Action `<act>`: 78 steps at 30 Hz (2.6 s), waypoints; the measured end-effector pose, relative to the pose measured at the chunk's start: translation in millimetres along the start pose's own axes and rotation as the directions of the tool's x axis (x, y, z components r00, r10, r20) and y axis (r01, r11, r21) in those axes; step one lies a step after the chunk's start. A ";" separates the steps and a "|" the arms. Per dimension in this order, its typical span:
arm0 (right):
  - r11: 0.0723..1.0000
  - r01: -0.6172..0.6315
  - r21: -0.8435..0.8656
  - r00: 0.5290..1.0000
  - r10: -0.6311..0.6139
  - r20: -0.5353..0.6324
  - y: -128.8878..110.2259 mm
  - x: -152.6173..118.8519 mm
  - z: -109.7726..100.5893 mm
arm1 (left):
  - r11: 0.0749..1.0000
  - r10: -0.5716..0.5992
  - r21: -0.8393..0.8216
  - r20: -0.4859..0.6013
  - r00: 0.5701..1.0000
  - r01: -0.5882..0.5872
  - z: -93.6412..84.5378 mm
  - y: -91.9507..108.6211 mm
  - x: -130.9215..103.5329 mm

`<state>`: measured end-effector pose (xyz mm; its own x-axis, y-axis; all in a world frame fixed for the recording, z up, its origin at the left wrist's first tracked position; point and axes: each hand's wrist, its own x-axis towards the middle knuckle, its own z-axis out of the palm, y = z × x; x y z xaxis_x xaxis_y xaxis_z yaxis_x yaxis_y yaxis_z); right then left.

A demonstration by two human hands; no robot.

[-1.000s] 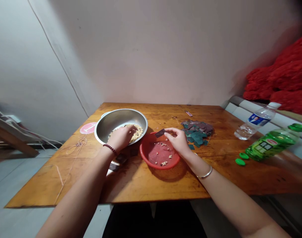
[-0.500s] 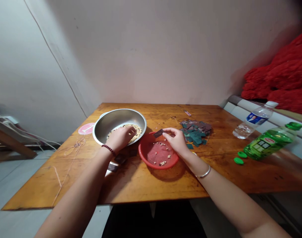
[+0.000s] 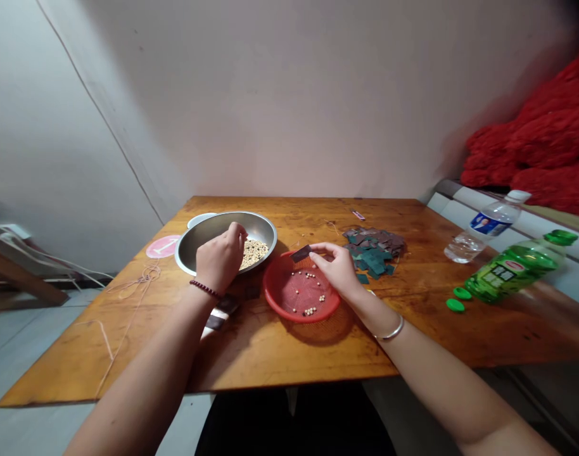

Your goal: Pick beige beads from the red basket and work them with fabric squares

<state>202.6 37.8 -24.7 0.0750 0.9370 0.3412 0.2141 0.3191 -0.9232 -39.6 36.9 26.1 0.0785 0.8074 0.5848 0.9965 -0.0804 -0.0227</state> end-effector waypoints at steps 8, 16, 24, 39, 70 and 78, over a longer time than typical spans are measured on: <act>0.996 0.079 0.035 0.996 -0.080 0.042 -13.2 -7.1 -0.1 | 0.918 0.139 -0.306 -0.350 0.926 -0.253 -3.4 17.6 -15.3; 0.984 0.085 0.157 0.974 -0.116 0.196 -24.8 -15.6 1.2 | 0.687 0.480 -0.507 -0.220 0.849 -0.520 -1.9 51.6 -39.6; 0.974 -0.030 0.223 0.970 -0.025 0.240 -22.5 -13.6 3.0 | 0.680 0.370 -0.626 -0.159 0.916 -0.383 4.4 54.8 -36.7; 0.968 -0.137 0.212 0.938 0.059 0.341 -23.2 -11.8 2.5 | 0.481 0.217 -0.877 0.141 0.966 0.020 6.1 58.7 -37.2; 0.994 0.020 0.110 0.941 -0.056 0.333 -18.5 -18.9 6.0 | 0.402 0.255 -0.913 0.180 0.950 0.065 3.6 58.1 -35.6; 0.997 0.068 0.034 0.911 -0.076 0.405 -21.5 -23.6 7.2 | 0.499 0.275 -0.867 0.155 0.949 -0.003 -0.1 58.7 -36.1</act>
<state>189.2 9.9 -14.2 -0.3419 0.8874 0.3093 0.1859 0.3865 -0.9034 16.0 2.9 3.8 0.3528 0.8344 0.4234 0.4719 -0.5494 0.6895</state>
